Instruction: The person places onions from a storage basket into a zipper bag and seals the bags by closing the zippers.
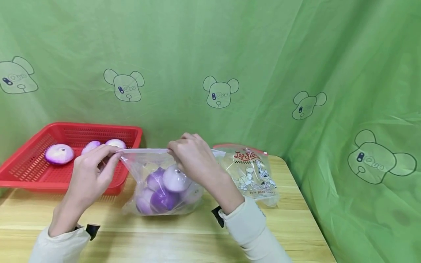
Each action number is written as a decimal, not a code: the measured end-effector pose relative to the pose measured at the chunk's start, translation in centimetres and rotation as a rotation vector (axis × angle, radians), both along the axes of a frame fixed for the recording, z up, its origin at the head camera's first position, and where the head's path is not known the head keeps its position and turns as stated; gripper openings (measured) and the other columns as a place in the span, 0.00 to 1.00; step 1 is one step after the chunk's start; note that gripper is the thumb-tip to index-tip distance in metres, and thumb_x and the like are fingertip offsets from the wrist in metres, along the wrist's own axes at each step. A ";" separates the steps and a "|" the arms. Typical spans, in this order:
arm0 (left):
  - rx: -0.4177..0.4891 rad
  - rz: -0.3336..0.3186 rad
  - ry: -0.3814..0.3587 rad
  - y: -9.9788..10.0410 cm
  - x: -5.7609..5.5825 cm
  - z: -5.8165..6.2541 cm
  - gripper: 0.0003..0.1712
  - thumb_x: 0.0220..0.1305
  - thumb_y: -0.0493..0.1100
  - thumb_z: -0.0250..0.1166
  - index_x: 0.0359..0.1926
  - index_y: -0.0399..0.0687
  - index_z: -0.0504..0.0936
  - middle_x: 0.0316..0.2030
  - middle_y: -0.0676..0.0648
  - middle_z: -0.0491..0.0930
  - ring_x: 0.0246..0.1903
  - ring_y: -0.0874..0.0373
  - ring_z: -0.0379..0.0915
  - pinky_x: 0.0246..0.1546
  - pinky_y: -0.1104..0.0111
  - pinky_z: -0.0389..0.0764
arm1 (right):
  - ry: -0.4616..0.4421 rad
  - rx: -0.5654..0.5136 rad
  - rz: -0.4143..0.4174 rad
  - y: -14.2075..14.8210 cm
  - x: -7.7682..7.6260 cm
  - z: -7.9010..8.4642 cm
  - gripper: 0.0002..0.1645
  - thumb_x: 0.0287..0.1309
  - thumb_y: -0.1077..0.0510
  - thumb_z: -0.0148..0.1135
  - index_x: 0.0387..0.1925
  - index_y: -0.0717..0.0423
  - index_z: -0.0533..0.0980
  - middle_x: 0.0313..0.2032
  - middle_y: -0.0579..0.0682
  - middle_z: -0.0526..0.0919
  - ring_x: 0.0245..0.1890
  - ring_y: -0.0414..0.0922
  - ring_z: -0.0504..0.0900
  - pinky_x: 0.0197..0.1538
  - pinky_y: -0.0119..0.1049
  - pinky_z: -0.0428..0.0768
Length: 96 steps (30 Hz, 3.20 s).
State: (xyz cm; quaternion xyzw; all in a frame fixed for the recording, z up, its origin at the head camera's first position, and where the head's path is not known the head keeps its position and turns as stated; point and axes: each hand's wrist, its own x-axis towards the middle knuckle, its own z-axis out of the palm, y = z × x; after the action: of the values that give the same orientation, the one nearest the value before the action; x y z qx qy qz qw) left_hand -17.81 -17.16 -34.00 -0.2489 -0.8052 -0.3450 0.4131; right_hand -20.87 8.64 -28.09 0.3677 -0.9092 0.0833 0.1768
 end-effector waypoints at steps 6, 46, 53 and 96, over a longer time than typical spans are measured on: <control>0.007 0.011 -0.015 -0.4 -0.2 -0.2 0.07 0.57 0.26 0.67 0.35 0.39 0.85 0.32 0.48 0.84 0.28 0.60 0.72 0.28 0.77 0.68 | -0.004 -0.014 -0.020 1.1 -0.3 -0.3 0.08 0.66 0.57 0.63 0.44 0.53 0.84 0.40 0.48 0.88 0.46 0.45 0.81 0.55 0.41 0.77; -0.018 0.069 -0.038 -1.9 -1.5 -1.1 0.05 0.59 0.29 0.67 0.36 0.40 0.85 0.33 0.48 0.83 0.24 0.60 0.66 0.34 0.68 0.63 | -0.116 -0.197 -0.156 9.7 -0.2 -2.0 0.16 0.72 0.50 0.55 0.52 0.50 0.83 0.39 0.45 0.87 0.39 0.43 0.84 0.43 0.44 0.81; -0.013 0.115 -0.062 -1.6 -1.2 -1.1 0.05 0.60 0.29 0.67 0.35 0.41 0.85 0.20 0.53 0.77 0.19 0.61 0.65 0.27 0.73 0.63 | -0.125 -0.323 -0.102 9.6 0.1 -2.9 0.14 0.74 0.51 0.53 0.49 0.52 0.81 0.33 0.41 0.83 0.33 0.37 0.81 0.36 0.38 0.78; -0.311 0.028 -0.543 5.0 -4.5 -10.7 0.48 0.72 0.47 0.60 0.80 0.54 0.39 0.72 0.32 0.57 0.43 0.35 0.81 0.43 0.44 0.82 | -0.489 -0.042 -0.626 14.8 -2.1 -14.7 0.53 0.56 0.51 0.71 0.75 0.60 0.53 0.67 0.73 0.64 0.63 0.78 0.63 0.60 0.73 0.64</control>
State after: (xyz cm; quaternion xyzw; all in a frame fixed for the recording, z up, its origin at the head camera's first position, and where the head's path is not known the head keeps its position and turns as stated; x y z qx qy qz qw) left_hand -22.28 -12.18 -44.74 -0.1967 -0.9327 -0.2656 0.1444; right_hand -23.01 23.45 -42.81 0.0383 -0.9907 0.1291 -0.0208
